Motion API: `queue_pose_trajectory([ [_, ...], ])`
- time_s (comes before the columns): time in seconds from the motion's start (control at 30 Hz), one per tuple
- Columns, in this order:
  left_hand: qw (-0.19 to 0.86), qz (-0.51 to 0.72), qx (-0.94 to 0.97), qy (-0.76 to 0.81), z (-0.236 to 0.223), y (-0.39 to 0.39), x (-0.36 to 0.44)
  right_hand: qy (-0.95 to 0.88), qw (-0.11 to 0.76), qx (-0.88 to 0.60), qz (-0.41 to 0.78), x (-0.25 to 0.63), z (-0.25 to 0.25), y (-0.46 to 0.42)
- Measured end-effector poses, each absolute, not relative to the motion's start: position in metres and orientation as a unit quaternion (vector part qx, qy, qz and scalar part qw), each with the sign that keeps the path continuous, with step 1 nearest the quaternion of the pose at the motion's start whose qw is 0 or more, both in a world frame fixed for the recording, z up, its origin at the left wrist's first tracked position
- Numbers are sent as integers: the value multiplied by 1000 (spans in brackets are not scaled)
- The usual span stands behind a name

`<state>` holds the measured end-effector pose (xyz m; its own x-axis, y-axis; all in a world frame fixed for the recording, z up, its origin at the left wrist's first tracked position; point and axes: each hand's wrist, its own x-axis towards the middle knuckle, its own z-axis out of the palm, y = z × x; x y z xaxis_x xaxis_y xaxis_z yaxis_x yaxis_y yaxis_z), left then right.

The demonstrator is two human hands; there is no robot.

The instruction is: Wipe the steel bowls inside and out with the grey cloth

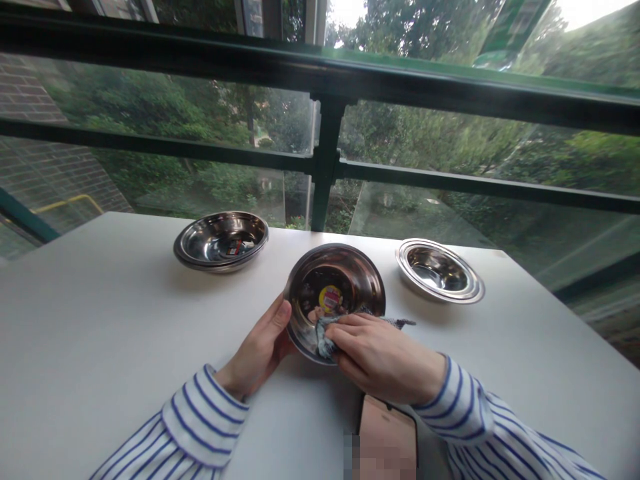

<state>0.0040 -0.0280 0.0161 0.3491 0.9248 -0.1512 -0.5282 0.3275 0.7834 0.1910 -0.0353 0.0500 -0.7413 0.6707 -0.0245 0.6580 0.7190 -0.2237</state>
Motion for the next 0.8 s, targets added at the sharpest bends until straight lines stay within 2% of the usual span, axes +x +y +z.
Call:
queue_pose_trajectory([
  [0.4,769,466,324,293,10,-26,1,-926,95,-335,148,183,41,-37],
  [0.8,747,480,336,314,18,-28,2,-923,10,-367,116,195,56,-37],
])
